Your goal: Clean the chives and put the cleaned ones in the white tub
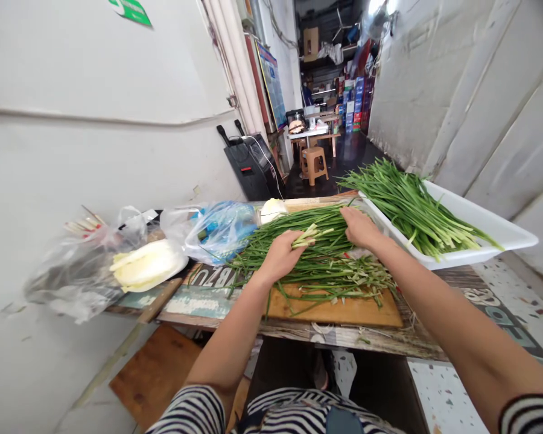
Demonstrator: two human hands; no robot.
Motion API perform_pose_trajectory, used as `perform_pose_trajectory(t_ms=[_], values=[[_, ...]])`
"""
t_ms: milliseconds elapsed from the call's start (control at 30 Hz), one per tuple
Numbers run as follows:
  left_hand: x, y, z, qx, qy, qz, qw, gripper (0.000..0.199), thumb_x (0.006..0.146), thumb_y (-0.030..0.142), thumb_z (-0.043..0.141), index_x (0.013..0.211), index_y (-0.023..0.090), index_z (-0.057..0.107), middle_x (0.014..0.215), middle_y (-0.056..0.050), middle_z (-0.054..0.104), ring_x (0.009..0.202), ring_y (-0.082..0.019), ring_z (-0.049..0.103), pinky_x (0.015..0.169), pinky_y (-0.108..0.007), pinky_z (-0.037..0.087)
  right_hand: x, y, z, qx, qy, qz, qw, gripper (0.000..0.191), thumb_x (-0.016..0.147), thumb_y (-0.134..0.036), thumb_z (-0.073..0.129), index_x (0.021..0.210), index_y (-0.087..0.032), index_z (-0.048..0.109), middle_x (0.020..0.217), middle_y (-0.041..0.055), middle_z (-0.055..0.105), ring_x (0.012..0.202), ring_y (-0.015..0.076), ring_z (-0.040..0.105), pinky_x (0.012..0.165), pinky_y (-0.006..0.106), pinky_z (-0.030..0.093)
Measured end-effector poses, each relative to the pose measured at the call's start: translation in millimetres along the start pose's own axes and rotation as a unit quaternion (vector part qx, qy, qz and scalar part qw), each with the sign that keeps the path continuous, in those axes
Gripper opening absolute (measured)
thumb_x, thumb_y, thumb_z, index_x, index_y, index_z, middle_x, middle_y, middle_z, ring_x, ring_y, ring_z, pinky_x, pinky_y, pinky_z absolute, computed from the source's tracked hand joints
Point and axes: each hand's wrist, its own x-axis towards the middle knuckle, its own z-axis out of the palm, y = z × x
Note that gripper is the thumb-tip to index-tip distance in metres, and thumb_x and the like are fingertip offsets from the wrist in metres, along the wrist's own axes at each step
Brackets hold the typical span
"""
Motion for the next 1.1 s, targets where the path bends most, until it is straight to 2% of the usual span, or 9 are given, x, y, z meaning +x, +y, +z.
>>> perform_pose_trajectory(t_ms=[100, 200, 333, 433, 567, 633, 733, 833, 1100], values=[[-7.3, 0.3, -12.7, -0.027, 0.052, -0.015, 0.998, 0.028, 0.092, 0.035, 0.052, 0.082, 0.016, 0.070, 0.078, -0.003, 0.068, 0.075, -0.015, 0.059, 0.072, -0.026, 0.045, 36.7, -2.9, 5.5, 0.023, -0.017, -0.025, 0.999, 0.072, 0.082, -0.017, 0.052, 0.149, -0.001, 0.030, 0.155, 0.0208, 0.033, 0.143, 0.0282, 0.030, 0.116, 0.038, 0.024], [-17.9, -2.3, -27.0, -0.052, 0.100, -0.021, 0.993, 0.032, 0.094, 0.039, 0.050, 0.081, 0.016, 0.068, 0.077, -0.004, 0.067, 0.073, -0.015, 0.058, 0.071, -0.026, 0.045, 69.0, -10.7, 11.8, 0.044, -0.027, -0.035, 0.998, 0.064, 0.090, -0.030, 0.045, 0.148, -0.006, 0.033, 0.153, 0.0186, 0.039, 0.139, 0.0253, 0.036, 0.114, 0.038, 0.026], [-32.7, -7.6, -42.1, -0.105, 0.203, -0.039, 0.973, 0.034, 0.095, 0.042, 0.047, 0.083, 0.017, 0.066, 0.073, -0.002, 0.060, 0.071, -0.013, 0.057, 0.070, -0.025, 0.045, 100.8, -29.2, 23.3, 0.036, -0.047, -0.051, 0.997, 0.059, 0.097, -0.049, 0.030, 0.143, -0.015, 0.045, 0.147, 0.0158, 0.047, 0.136, 0.0285, 0.040, 0.113, 0.049, 0.023], [-38.2, -11.2, -47.6, -0.126, 0.246, -0.031, 0.960, 0.034, 0.095, 0.042, 0.048, 0.081, 0.017, 0.065, 0.070, -0.001, 0.057, 0.069, -0.012, 0.054, 0.069, -0.024, 0.045, 112.4, -40.1, 31.6, 0.017, -0.085, -0.072, 0.994, 0.062, 0.097, -0.056, 0.022, 0.125, -0.020, 0.063, 0.131, 0.0137, 0.062, 0.127, 0.0292, 0.050, 0.111, 0.054, 0.021], [-38.3, -16.6, -48.0, -0.139, 0.257, -0.041, 0.955, 0.034, 0.095, 0.042, 0.048, 0.080, 0.016, 0.064, 0.069, -0.001, 0.056, 0.067, -0.011, 0.053, 0.067, -0.024, 0.044, 112.8, -45.0, 34.9, -0.023, -0.103, -0.075, 0.992, 0.077, 0.094, -0.065, 0.020, 0.103, -0.010, 0.074, 0.115, 0.0225, 0.066, 0.112, 0.0302, 0.060, 0.103, 0.045, 0.033], [-38.1, -19.4, -45.6, -0.150, 0.257, -0.048, 0.953, 0.033, 0.095, 0.042, 0.048, 0.080, 0.017, 0.064, 0.070, -0.001, 0.056, 0.067, -0.011, 0.053, 0.066, -0.024, 0.044, 108.8, -46.1, 33.9, -0.038, -0.098, -0.071, 0.992, 0.082, 0.092, -0.068, 0.018, 0.104, -0.008, 0.073, 0.118, 0.0246, 0.064, 0.111, 0.0299, 0.060, 0.098, 0.040, 0.038], [-39.1, -21.9, -40.7, -0.163, 0.256, -0.044, 0.952, 0.030, 0.095, 0.040, 0.049, 0.082, 0.018, 0.064, 0.071, -0.001, 0.056, 0.069, -0.012, 0.054, 0.068, -0.024, 0.043, 100.2, -49.9, 32.0, -0.053, -0.087, -0.072, 0.992, 0.079, 0.092, -0.068, 0.020, 0.108, -0.010, 0.071, 0.115, 0.0207, 0.067, 0.110, 0.0275, 0.061, 0.096, 0.035, 0.040], [-40.0, -22.5, -36.8, -0.166, 0.246, -0.030, 0.955, 0.026, 0.096, 0.036, 0.049, 0.082, 0.018, 0.063, 0.071, 0.000, 0.056, 0.070, -0.012, 0.055, 0.069, -0.024, 0.043, 90.4, -57.1, 30.2, -0.069, -0.069, -0.060, 0.993, 0.075, 0.094, -0.065, 0.021, 0.107, -0.009, 0.069, 0.104, 0.0199, 0.071, 0.103, 0.0284, 0.064, 0.094, 0.037, 0.040], [-38.5, -25.0, -29.4, -0.094, 0.226, 0.002, 0.970, 0.024, 0.095, 0.032, 0.049, 0.080, 0.017, 0.062, 0.073, -0.002, 0.058, 0.072, -0.013, 0.055, 0.070, -0.026, 0.043, 62.8, -90.5, 19.6, -0.107, 0.007, -0.039, 0.993, 0.077, 0.095, -0.062, 0.018, 0.100, -0.005, 0.070, 0.099, 0.0251, 0.071, 0.094, 0.0325, 0.066, 0.088, 0.043, 0.036]])
